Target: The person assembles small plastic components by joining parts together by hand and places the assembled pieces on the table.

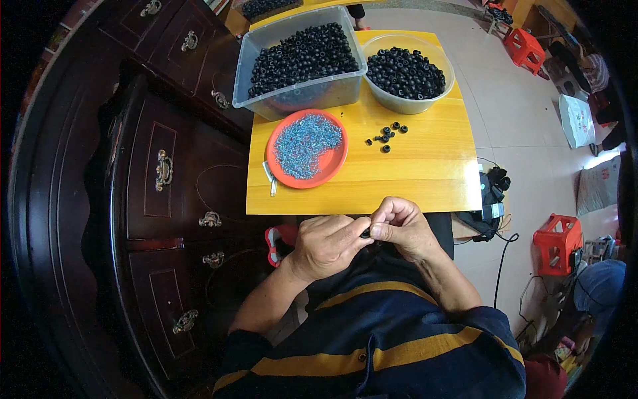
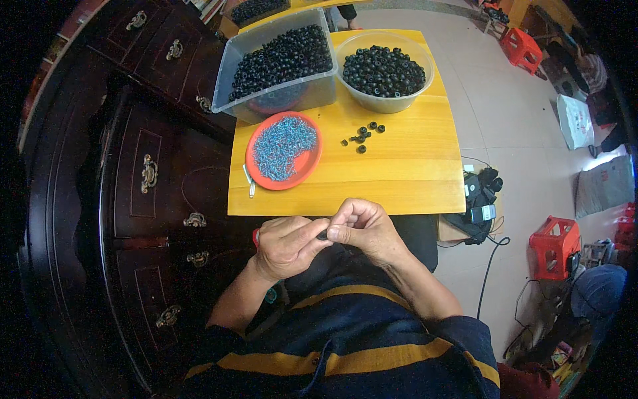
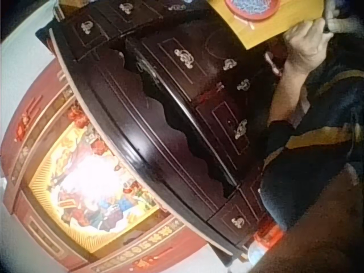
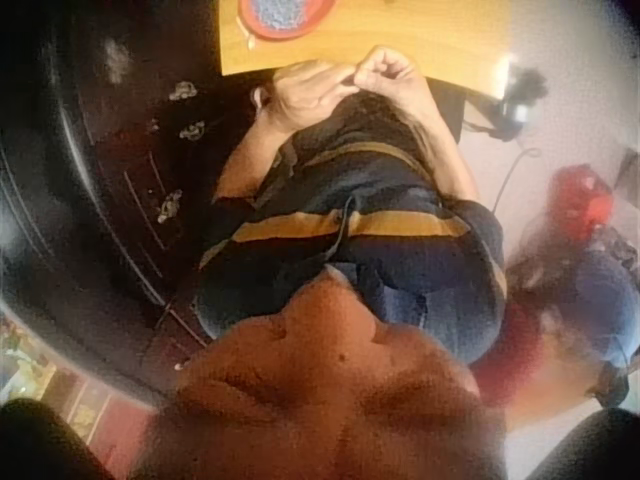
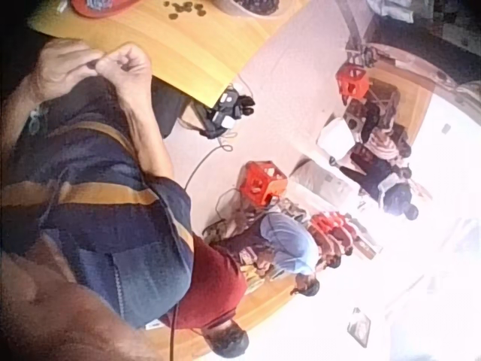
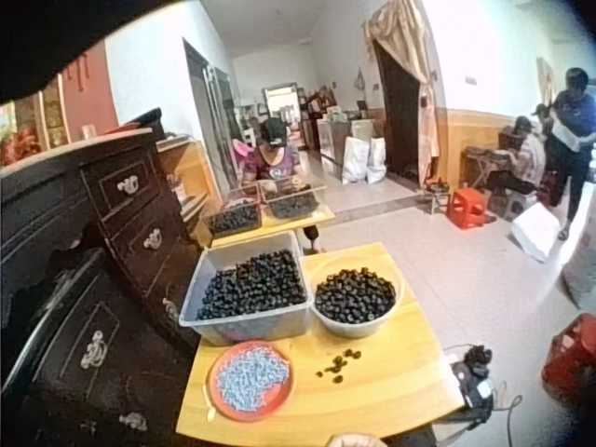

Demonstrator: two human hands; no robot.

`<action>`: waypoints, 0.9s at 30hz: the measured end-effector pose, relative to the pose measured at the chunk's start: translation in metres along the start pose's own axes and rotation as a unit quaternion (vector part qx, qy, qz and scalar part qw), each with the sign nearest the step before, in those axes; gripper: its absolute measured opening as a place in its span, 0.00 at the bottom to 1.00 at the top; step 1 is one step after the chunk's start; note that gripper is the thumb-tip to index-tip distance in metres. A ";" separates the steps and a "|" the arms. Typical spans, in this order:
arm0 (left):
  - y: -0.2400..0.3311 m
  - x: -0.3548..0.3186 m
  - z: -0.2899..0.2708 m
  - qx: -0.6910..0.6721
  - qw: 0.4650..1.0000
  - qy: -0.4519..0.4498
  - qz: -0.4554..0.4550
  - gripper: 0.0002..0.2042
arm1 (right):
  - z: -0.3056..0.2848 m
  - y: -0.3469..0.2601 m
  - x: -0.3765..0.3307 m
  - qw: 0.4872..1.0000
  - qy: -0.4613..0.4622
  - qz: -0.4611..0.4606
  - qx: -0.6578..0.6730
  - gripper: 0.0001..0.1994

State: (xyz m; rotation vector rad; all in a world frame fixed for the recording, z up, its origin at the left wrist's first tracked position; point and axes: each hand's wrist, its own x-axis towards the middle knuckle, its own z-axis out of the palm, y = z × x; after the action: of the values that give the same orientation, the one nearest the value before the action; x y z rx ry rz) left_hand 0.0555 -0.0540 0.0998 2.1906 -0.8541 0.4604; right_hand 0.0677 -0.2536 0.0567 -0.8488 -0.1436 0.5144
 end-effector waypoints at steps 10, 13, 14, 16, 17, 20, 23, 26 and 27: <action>-0.019 0.005 0.002 -0.005 1.000 -0.016 -0.021 0.17 | -0.007 0.009 0.016 0.999 0.038 -0.003 -0.030 0.06; -0.028 0.006 0.005 0.006 0.998 -0.040 -0.043 0.16 | -0.012 0.016 0.021 0.998 0.058 0.000 -0.035 0.06; -0.031 0.006 0.006 0.009 0.997 -0.056 -0.057 0.16 | -0.014 0.019 0.024 0.997 0.067 -0.001 -0.032 0.06; -0.037 0.006 0.008 0.012 0.994 -0.077 -0.075 0.15 | -0.020 0.026 0.028 0.997 0.072 0.005 -0.027 0.06; -0.040 0.006 0.009 0.007 0.993 -0.084 -0.080 0.15 | -0.023 0.029 0.030 0.997 0.074 0.009 -0.023 0.06; -0.051 0.007 0.014 -0.003 0.991 -0.094 -0.093 0.15 | -0.029 0.033 0.037 0.996 0.080 0.024 -0.013 0.06; -0.057 0.012 0.018 -0.004 0.989 -0.106 -0.103 0.15 | -0.035 0.034 0.043 0.996 0.085 0.032 0.015 0.06; -0.061 0.016 0.021 0.003 0.987 -0.119 -0.107 0.15 | -0.039 0.032 0.048 0.995 0.087 0.042 0.008 0.06; -0.061 0.017 0.021 0.007 0.987 -0.120 -0.107 0.15 | -0.040 0.031 0.049 0.995 0.086 0.041 0.010 0.06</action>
State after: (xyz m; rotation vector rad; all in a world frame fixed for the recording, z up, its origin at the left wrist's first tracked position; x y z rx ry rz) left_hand 0.1112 -0.0456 0.0640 2.3499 -0.7293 0.0980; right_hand 0.1115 -0.2402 0.0032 -0.8770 0.0543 0.5166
